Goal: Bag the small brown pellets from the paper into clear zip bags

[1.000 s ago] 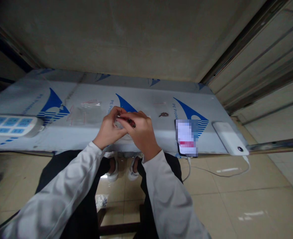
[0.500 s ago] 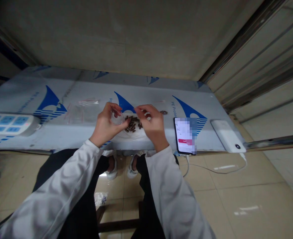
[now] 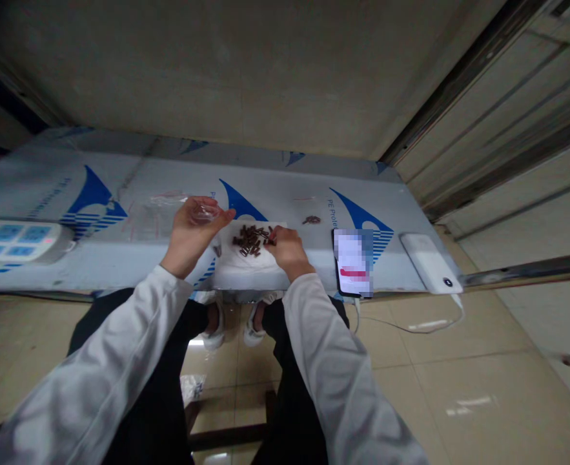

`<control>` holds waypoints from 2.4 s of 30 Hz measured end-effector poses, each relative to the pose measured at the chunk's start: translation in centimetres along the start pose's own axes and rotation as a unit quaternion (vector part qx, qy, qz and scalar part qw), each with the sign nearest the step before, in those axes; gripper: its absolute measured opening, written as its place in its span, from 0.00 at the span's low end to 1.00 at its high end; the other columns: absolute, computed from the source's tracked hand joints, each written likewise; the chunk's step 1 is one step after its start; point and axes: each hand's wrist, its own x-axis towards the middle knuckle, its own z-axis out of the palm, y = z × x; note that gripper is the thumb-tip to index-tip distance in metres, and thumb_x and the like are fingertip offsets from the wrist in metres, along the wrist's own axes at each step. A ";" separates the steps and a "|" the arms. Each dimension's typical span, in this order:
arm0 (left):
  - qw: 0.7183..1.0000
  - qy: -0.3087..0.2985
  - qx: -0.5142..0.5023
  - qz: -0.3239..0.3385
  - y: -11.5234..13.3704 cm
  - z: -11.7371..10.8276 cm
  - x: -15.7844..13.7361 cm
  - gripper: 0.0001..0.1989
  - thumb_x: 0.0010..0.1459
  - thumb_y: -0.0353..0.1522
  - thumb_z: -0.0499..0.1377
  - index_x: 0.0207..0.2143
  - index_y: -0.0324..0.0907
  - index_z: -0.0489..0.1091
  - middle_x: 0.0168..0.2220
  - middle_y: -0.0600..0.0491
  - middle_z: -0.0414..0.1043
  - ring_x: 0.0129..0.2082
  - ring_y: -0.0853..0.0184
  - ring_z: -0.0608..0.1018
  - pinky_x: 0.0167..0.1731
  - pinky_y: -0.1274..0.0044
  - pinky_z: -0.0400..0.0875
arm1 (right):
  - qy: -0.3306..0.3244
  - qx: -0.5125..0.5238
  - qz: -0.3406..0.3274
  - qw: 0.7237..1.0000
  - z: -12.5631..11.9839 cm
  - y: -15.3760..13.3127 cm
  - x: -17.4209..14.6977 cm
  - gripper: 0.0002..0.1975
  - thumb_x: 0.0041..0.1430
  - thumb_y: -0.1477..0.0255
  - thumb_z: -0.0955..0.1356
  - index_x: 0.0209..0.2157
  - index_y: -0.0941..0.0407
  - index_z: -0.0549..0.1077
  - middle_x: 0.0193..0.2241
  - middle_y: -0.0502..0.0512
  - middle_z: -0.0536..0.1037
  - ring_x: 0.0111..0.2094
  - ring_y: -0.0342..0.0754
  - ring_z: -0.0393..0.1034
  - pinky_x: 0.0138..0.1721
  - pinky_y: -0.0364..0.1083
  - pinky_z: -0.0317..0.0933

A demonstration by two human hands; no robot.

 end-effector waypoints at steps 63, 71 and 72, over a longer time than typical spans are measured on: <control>0.985 -0.160 -0.065 -0.027 1.7 -1.0 -1.1 0.11 0.50 0.38 0.64 0.26 0.39 0.72 0.25 0.54 0.73 0.27 0.70 0.74 0.33 0.76 0.68 | 0.106 0.518 -0.044 0.847 -3.9 -5.7 -4.1 0.18 0.50 0.67 0.72 0.44 0.53 0.72 0.30 0.50 0.81 0.34 0.46 0.76 0.40 0.46 0.68; 0.980 -0.179 -0.081 -0.027 1.7 -0.8 -1.6 0.11 0.48 0.37 0.66 0.29 0.38 0.74 0.30 0.51 0.78 0.31 0.68 0.77 0.37 0.75 0.71 | 0.096 0.547 -0.005 0.832 -3.1 -5.8 -3.7 0.09 0.43 0.66 0.74 0.26 0.56 0.77 0.27 0.51 0.81 0.31 0.47 0.75 0.37 0.47 0.69; 0.979 -0.184 -0.079 -0.027 1.7 -0.9 -1.6 0.11 0.47 0.37 0.66 0.29 0.38 0.74 0.31 0.50 0.78 0.32 0.67 0.78 0.38 0.75 0.71 | 0.101 0.546 0.000 0.832 -3.1 -5.8 -3.7 0.09 0.43 0.66 0.74 0.26 0.56 0.77 0.27 0.51 0.80 0.30 0.46 0.75 0.36 0.47 0.69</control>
